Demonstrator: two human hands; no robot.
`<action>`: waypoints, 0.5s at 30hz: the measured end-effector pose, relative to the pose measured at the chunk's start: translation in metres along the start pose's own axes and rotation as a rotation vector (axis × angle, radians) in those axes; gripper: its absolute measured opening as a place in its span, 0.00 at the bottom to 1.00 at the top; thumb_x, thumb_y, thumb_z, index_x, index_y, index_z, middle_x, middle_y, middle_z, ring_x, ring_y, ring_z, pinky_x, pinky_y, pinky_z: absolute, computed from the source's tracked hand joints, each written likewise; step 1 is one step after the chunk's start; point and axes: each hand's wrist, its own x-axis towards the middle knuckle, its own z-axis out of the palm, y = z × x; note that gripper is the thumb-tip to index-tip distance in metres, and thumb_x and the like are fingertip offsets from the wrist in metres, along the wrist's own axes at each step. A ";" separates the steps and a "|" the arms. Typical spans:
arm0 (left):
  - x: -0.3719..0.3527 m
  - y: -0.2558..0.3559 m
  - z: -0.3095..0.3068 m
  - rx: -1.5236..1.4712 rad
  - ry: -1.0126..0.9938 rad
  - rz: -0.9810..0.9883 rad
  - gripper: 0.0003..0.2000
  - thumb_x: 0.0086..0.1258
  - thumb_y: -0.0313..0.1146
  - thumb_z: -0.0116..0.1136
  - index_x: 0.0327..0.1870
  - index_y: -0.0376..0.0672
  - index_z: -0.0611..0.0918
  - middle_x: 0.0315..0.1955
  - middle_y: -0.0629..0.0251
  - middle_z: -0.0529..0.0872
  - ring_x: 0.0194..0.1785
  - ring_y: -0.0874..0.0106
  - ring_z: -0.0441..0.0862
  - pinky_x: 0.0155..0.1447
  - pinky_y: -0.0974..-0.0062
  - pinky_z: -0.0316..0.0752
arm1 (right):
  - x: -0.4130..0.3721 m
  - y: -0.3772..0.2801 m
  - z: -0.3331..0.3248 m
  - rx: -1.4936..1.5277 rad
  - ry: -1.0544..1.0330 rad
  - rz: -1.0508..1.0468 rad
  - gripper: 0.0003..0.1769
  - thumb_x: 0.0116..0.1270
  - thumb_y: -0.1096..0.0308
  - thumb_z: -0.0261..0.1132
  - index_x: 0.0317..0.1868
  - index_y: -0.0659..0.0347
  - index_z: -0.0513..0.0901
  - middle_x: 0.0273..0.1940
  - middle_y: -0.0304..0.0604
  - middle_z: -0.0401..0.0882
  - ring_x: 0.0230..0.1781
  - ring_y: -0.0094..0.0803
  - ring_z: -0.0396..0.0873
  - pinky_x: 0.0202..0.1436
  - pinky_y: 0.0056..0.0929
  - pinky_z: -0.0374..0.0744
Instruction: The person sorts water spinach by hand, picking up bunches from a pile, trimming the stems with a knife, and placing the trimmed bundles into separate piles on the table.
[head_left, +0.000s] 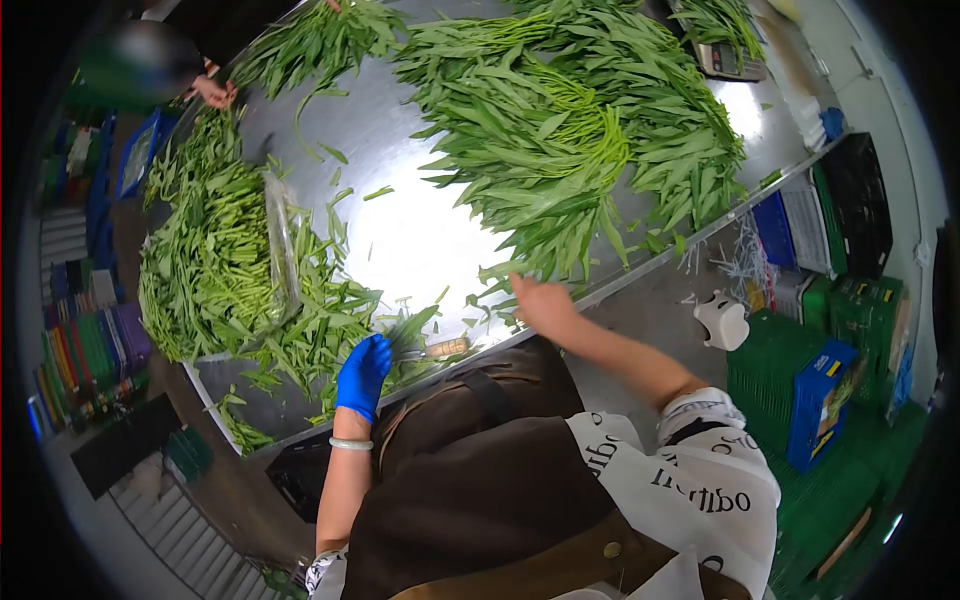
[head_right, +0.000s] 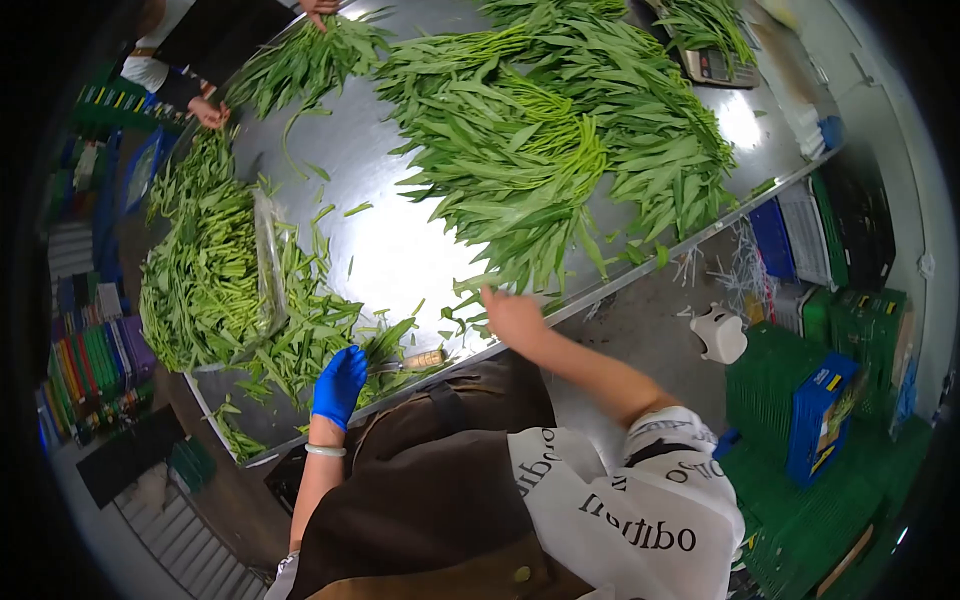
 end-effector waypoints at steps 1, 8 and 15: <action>-0.003 -0.001 -0.003 0.003 0.018 0.009 0.15 0.70 0.41 0.55 0.52 0.44 0.80 0.48 0.64 0.84 0.48 0.70 0.80 0.54 0.71 0.71 | 0.008 -0.009 0.033 0.003 0.025 0.034 0.17 0.59 0.71 0.60 0.49 0.61 0.71 0.33 0.47 0.80 0.27 0.42 0.82 0.28 0.42 0.79; -0.018 -0.010 -0.021 -0.036 0.109 0.088 0.13 0.70 0.39 0.55 0.49 0.42 0.81 0.44 0.64 0.85 0.45 0.70 0.81 0.52 0.72 0.73 | 0.074 -0.126 0.063 0.470 0.064 -0.422 0.14 0.59 0.73 0.58 0.46 0.62 0.73 0.31 0.51 0.80 0.34 0.52 0.81 0.38 0.48 0.78; -0.001 -0.004 -0.048 0.568 0.263 0.731 0.13 0.69 0.33 0.59 0.50 0.37 0.80 0.45 0.62 0.84 0.46 0.71 0.81 0.53 0.74 0.75 | 0.051 -0.122 0.034 0.149 -0.116 -0.362 0.13 0.57 0.63 0.65 0.39 0.60 0.76 0.30 0.47 0.80 0.36 0.46 0.81 0.38 0.43 0.79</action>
